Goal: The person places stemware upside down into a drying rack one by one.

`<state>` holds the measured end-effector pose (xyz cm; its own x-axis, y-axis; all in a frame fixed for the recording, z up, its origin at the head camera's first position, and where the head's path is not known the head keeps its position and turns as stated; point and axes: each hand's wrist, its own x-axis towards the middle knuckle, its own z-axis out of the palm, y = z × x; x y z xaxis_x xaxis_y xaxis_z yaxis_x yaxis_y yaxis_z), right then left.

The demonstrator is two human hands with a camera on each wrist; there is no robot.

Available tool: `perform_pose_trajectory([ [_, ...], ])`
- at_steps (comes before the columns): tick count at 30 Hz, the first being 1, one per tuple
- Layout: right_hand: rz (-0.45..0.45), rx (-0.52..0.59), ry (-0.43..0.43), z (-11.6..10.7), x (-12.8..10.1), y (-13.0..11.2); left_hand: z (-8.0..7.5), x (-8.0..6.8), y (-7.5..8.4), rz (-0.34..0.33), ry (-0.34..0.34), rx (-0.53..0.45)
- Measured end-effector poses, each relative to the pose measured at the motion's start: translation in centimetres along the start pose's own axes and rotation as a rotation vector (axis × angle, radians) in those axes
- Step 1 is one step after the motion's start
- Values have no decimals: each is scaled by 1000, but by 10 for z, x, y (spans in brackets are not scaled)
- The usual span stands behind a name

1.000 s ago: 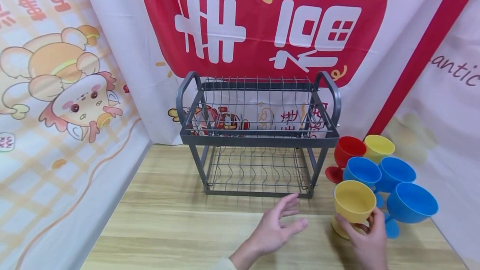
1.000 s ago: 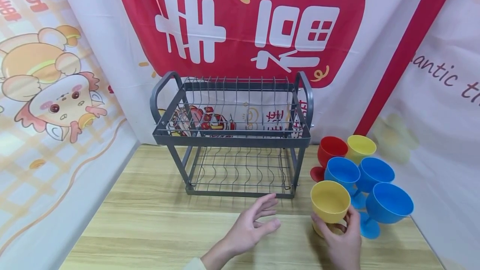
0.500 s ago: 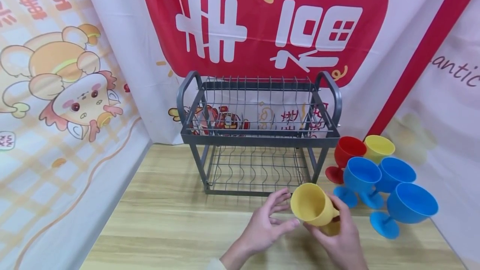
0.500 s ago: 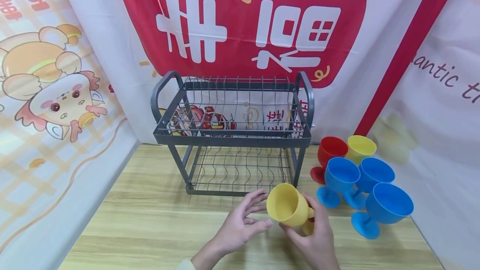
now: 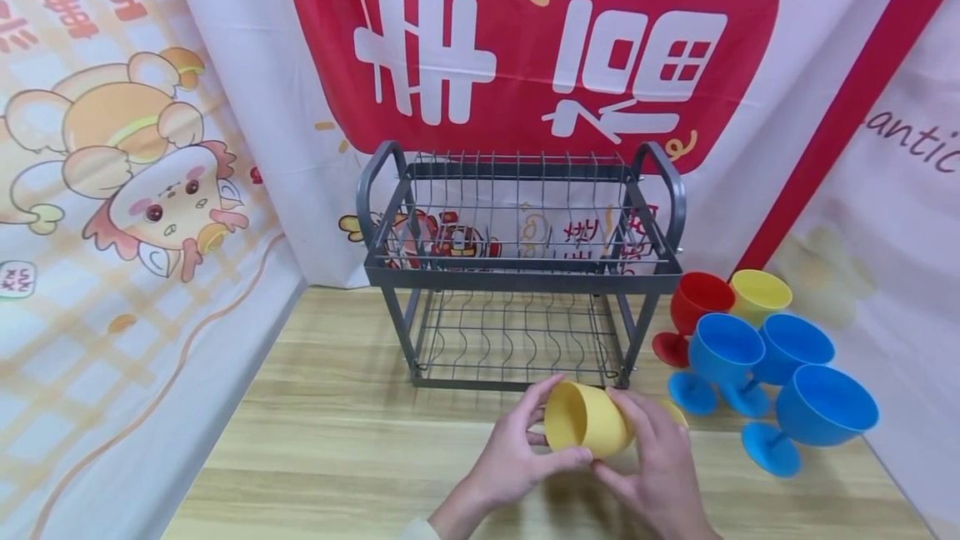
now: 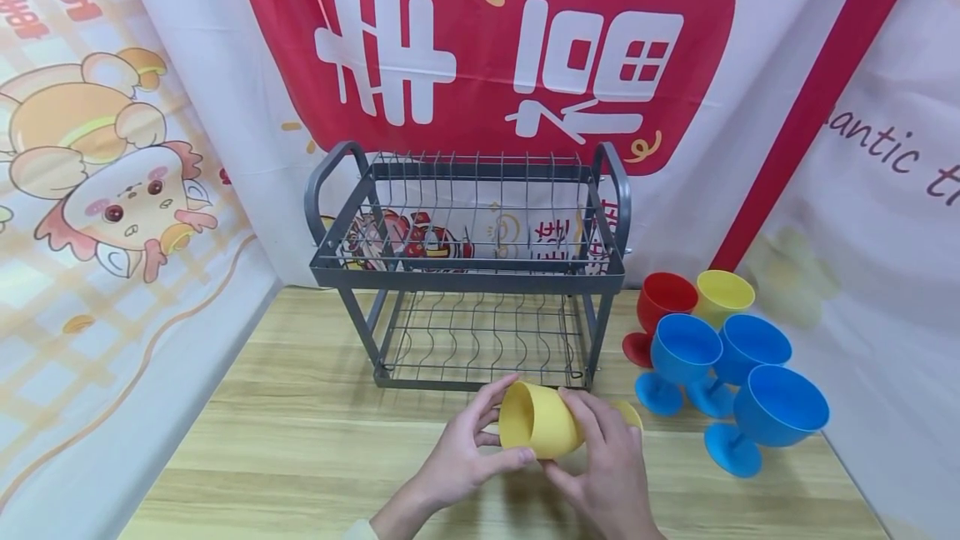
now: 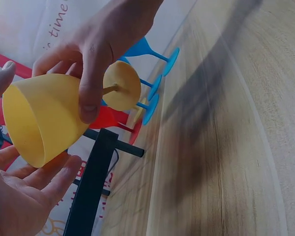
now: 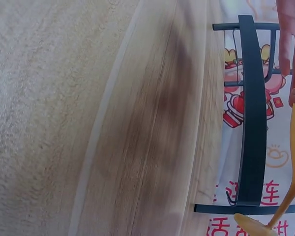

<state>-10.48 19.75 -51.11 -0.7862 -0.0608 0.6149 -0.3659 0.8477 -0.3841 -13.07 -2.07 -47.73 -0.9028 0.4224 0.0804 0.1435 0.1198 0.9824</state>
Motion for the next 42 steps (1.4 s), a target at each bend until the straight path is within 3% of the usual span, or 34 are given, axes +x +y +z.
perform_pose_trajectory([
  [15,-127,-167,-50,-4,-1,1,-2,-3,-5,-61,54,57],
  [30,-170,-195,-53,-7,8,1,-3,0,-2,-51,90,17],
  [35,-152,-134,-9,-17,13,-3,-7,-1,1,-40,124,-23],
  [38,-121,-47,69,-23,13,-6,-10,-2,3,-28,145,-65],
  [42,59,124,157,-27,9,-19,-12,-2,6,-22,166,-132],
])
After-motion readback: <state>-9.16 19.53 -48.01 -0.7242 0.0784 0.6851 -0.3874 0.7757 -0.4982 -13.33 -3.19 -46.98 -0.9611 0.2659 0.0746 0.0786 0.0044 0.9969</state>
